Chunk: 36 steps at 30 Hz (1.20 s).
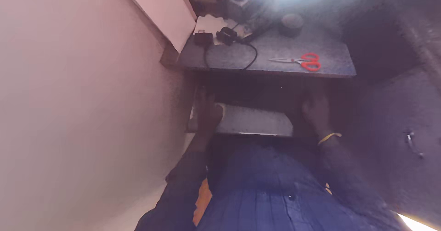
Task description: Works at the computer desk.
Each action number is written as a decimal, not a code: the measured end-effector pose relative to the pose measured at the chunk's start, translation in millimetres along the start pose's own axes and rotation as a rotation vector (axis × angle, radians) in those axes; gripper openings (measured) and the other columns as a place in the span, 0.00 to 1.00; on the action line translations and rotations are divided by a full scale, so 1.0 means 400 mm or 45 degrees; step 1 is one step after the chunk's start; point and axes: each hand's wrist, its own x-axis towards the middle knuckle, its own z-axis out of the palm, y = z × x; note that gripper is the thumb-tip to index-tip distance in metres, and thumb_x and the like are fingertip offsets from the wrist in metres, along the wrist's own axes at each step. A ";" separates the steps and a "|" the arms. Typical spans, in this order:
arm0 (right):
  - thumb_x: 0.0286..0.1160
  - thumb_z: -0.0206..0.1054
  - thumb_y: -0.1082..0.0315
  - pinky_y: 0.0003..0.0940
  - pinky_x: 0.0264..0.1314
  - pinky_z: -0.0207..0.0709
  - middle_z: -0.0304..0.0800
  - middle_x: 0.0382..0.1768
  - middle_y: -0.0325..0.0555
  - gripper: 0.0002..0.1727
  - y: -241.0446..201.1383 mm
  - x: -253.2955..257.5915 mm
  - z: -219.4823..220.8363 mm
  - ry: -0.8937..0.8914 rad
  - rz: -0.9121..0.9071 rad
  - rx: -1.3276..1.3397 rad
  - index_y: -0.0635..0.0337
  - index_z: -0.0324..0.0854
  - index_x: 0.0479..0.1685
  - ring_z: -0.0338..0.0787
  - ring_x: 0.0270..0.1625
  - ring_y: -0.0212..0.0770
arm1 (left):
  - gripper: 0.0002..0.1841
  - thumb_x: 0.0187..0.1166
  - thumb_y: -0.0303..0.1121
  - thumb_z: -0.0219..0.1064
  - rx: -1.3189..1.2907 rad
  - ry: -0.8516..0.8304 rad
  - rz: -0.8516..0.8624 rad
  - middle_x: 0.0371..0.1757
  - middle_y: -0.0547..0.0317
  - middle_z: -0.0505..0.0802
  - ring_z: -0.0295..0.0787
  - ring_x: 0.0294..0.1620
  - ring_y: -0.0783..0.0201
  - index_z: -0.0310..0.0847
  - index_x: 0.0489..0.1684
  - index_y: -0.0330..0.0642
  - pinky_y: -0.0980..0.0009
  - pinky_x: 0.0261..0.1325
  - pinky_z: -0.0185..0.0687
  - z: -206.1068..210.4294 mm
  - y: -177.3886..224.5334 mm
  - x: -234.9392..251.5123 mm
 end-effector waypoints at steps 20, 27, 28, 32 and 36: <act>0.85 0.53 0.48 0.55 0.83 0.72 0.74 0.82 0.56 0.31 -0.014 0.006 -0.044 0.055 0.057 0.091 0.56 0.75 0.80 0.76 0.83 0.54 | 0.32 0.77 0.38 0.64 0.216 0.128 0.229 0.89 0.39 0.68 0.56 0.92 0.40 0.70 0.85 0.42 0.42 0.90 0.54 -0.046 0.053 -0.013; 0.88 0.55 0.52 0.54 0.89 0.62 0.67 0.86 0.61 0.30 -0.023 0.002 -0.085 -0.110 0.091 0.244 0.55 0.72 0.84 0.67 0.88 0.59 | 0.23 0.76 0.43 0.59 0.344 0.196 0.189 0.77 0.41 0.83 0.69 0.85 0.41 0.86 0.65 0.43 0.44 0.88 0.58 0.030 0.001 0.015; 0.88 0.55 0.52 0.54 0.90 0.60 0.67 0.86 0.61 0.30 -0.031 -0.001 -0.100 -0.158 0.120 0.280 0.55 0.70 0.85 0.65 0.89 0.59 | 0.23 0.77 0.42 0.58 0.331 0.189 0.213 0.79 0.39 0.81 0.68 0.86 0.38 0.86 0.66 0.43 0.43 0.88 0.57 0.027 0.002 0.014; 0.89 0.52 0.47 0.54 0.89 0.63 0.66 0.87 0.58 0.31 0.016 0.015 -0.041 -0.090 0.071 0.218 0.48 0.69 0.87 0.67 0.88 0.57 | 0.25 0.80 0.38 0.57 0.337 0.115 0.204 0.84 0.39 0.76 0.64 0.89 0.39 0.81 0.74 0.42 0.44 0.89 0.56 0.008 0.024 0.003; 0.87 0.55 0.46 0.53 0.91 0.60 0.64 0.89 0.56 0.32 0.026 0.023 -0.016 0.012 -0.003 0.163 0.49 0.68 0.88 0.62 0.91 0.55 | 0.26 0.79 0.39 0.57 0.345 0.049 0.181 0.84 0.42 0.77 0.63 0.89 0.42 0.80 0.75 0.40 0.46 0.91 0.53 -0.021 0.052 0.011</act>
